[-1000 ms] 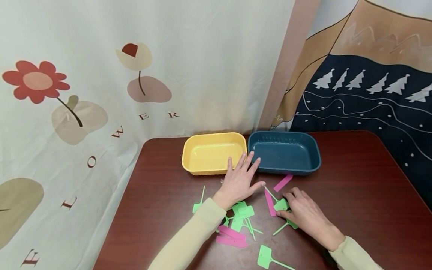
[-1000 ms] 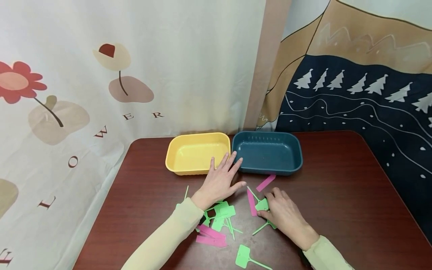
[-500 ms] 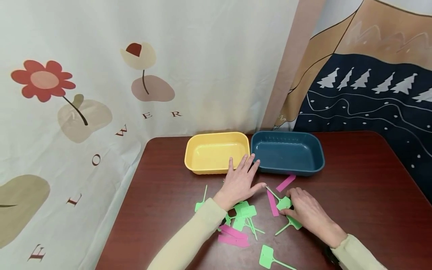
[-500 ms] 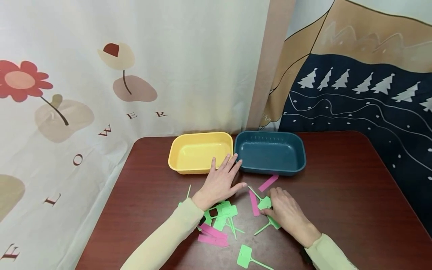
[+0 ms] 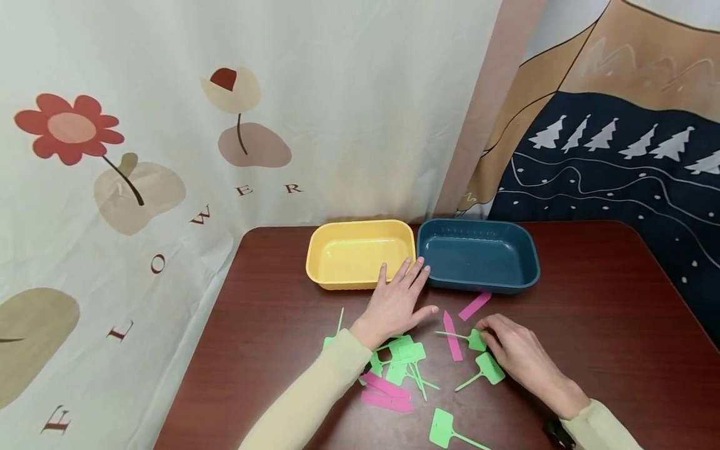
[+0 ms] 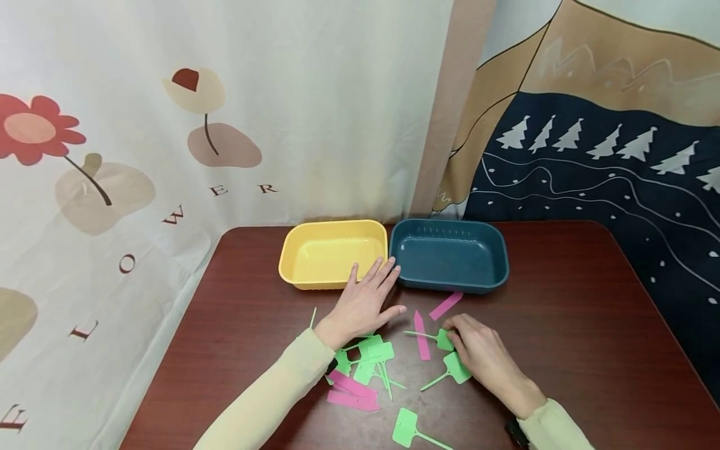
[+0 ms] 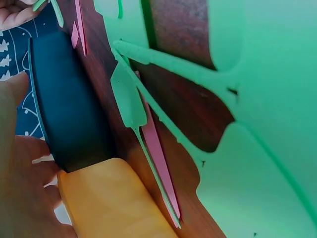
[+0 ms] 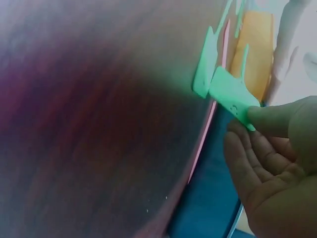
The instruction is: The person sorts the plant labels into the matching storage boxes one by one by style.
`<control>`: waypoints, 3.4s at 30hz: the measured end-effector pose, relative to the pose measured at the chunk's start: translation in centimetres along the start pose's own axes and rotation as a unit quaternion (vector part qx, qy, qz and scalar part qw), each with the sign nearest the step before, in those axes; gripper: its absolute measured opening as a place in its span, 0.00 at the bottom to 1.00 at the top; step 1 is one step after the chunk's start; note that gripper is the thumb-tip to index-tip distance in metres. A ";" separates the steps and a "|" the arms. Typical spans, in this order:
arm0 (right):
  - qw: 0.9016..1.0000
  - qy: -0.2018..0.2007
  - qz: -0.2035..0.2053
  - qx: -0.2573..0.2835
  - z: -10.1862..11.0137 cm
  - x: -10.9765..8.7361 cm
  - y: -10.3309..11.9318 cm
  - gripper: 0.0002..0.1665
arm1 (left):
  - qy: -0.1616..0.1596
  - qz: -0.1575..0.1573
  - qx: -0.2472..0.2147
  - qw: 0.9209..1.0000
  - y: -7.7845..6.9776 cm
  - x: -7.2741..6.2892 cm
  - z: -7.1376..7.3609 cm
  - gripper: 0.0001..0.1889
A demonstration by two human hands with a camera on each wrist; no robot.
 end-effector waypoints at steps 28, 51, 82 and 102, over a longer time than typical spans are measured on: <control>0.996 -0.077 -0.036 0.025 8.9 7.4 -3.4 0.12 | -0.007 0.005 0.000 1.000 0.0 -0.2 0.0 0.44; 0.992 0.096 -0.076 0.035 5.2 14.7 -8.4 0.09 | -0.016 0.002 -0.006 1.000 -0.2 -0.2 0.0 0.43; 0.987 0.124 -0.102 0.016 6.7 10.5 -6.0 0.25 | -0.018 0.002 -0.010 1.000 -0.2 -0.2 -0.2 0.44; 0.992 0.113 -0.047 -0.035 5.8 3.2 -1.3 0.32 | -0.022 0.003 -0.014 1.000 -0.2 -0.2 -0.2 0.44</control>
Point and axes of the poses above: each hand's wrist, its own x-axis towards the middle knuckle, its own z-axis out of the back of the hand, y = z × x, the point moved 4 cm from there along x, towards the middle knuckle, and after that the axes turned 9 degrees about y, right-handed, at the moved point
